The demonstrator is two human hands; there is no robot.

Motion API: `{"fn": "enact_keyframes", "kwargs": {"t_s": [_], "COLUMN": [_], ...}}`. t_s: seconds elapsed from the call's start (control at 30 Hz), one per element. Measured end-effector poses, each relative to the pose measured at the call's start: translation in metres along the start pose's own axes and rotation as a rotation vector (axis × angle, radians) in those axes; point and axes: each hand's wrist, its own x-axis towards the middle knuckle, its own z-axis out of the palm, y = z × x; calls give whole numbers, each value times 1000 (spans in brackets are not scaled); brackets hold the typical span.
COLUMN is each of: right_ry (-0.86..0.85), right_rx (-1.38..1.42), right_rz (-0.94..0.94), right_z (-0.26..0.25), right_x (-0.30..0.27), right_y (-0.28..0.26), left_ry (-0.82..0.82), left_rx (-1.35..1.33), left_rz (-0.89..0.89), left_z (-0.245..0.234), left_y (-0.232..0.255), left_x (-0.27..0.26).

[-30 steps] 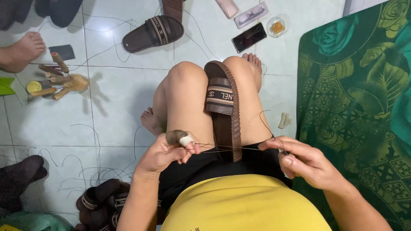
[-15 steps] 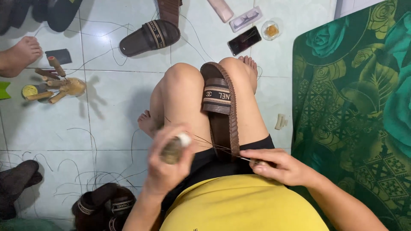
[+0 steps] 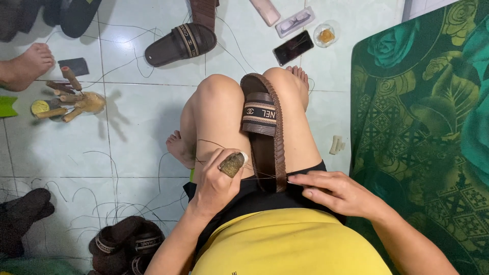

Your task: Hand-sewing a strap onto a brown sandal using a needle and thread while sitting on the floor.

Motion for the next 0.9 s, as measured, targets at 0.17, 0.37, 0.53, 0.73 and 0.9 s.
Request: {"fn": "enact_keyframes", "kwargs": {"t_s": [0.17, 0.37, 0.53, 0.73, 0.9], "right_ry": [91, 55, -81, -176, -309], "right_rx": [-468, -587, -802, -926, -1092], "right_rz": [74, 210, 162, 232, 387], "right_z": [15, 19, 19, 18, 23], "right_x": [0, -1, -11, -2, 4], "right_y": [8, 6, 23, 11, -8], "left_ry": [-101, -213, -105, -77, -287], "left_rx": [-106, 37, 550, 80, 13], "left_rz": [11, -121, -207, -94, -14], "left_z": [18, 7, -78, -44, 28], "left_y": [19, -7, -24, 34, 28], "left_x": [-10, -42, -26, 2, -17]}}
